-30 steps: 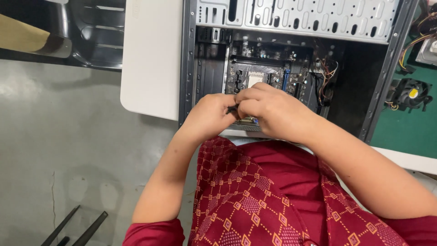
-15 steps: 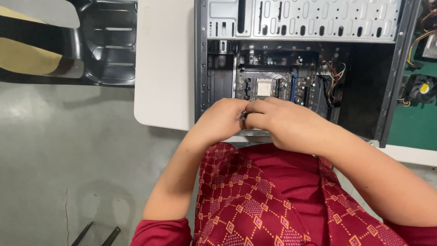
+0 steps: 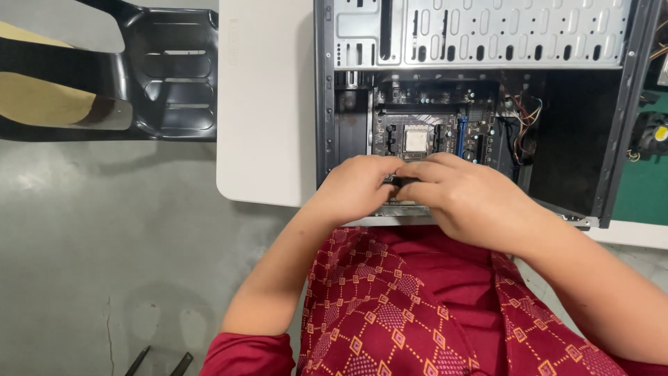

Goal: Removing a CPU cooling fan from a motherboard inside a desktop computer case using a screwdriver.

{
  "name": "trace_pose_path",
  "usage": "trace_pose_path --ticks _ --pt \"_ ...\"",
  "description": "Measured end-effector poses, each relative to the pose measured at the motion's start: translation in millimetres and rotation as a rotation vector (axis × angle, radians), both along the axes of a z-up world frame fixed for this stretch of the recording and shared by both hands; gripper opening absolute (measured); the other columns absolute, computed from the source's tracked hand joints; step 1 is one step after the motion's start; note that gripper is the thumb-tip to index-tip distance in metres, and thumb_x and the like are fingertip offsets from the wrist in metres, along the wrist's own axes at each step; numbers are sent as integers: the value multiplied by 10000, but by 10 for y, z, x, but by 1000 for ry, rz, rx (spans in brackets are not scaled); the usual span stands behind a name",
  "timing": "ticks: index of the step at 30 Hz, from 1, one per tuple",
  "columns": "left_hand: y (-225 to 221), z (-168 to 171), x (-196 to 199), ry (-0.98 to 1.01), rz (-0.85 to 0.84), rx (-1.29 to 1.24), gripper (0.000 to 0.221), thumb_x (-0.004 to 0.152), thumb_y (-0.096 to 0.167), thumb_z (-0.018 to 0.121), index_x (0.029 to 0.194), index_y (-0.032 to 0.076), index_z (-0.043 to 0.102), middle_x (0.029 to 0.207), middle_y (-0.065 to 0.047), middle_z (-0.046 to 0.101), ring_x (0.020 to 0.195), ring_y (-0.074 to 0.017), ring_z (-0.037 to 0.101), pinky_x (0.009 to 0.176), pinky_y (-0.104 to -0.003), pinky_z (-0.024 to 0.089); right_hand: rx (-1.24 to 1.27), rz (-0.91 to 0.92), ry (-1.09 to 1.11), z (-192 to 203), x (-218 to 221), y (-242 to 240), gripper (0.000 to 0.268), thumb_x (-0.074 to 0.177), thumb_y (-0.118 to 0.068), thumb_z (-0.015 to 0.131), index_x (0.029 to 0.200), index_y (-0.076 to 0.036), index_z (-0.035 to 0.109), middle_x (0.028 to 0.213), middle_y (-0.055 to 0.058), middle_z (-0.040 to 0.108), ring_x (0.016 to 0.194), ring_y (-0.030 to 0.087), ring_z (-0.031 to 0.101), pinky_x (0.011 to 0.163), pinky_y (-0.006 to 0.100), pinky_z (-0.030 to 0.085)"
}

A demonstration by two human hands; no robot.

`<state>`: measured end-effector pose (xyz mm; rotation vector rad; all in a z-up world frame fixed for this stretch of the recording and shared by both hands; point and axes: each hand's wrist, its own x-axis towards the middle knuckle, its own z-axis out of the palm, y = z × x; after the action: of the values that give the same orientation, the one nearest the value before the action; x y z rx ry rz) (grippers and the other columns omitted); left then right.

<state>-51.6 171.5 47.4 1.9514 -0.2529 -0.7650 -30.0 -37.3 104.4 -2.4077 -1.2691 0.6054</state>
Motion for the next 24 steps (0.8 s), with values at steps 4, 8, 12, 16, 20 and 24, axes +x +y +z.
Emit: trace_pose_path --ticks 4,8,12,16,20,24 --pt "-13 -189 -68 -34 8 103 297 898 226 698 1188 193 644 1039 -70 744 1026 -362 713 883 -520 551 -59 -155 -17 -56 -43 -36 279 942 -256 695 1188 -124 696 1094 124 723 1051 333 739 844 407 614" --pt "3 9 -46 -6 -9 61 308 918 224 675 1214 155 618 1047 -143 740 1043 -416 703 896 -555 541 26 -118 25 -49 -32 5 180 907 -114 688 1083 -77 692 1160 136 722 1109 362 713 893 443 596" --pt "-41 -113 -91 -45 -13 15 230 923 168 652 1145 110 633 998 -147 738 991 -433 709 852 -551 556 41 -30 96 21 5 55 200 819 -3 652 980 -90 732 1155 112 737 1162 350 679 977 454 562" --pt "-81 -309 -137 -133 14 95 297 887 218 711 1155 154 599 962 -86 723 939 -370 727 802 -514 567 -95 -123 -6 8 -24 62 349 900 -327 701 1175 -112 684 1172 112 704 1138 318 698 917 434 585" --pt "-31 -44 -118 -78 -44 -34 265 931 157 652 1166 43 612 978 -189 739 991 -461 703 834 -582 551 -62 -64 -10 -182 -40 -19 188 880 -152 694 1058 -91 704 1134 90 701 1143 320 685 963 417 568" --pt "-39 27 -94 -78 -17 -47 216 904 151 654 1106 81 629 938 -187 740 951 -465 706 825 -567 556 -2 -6 34 -85 -9 28 248 829 -103 658 1074 -79 690 1154 125 677 1171 367 648 982 474 550"
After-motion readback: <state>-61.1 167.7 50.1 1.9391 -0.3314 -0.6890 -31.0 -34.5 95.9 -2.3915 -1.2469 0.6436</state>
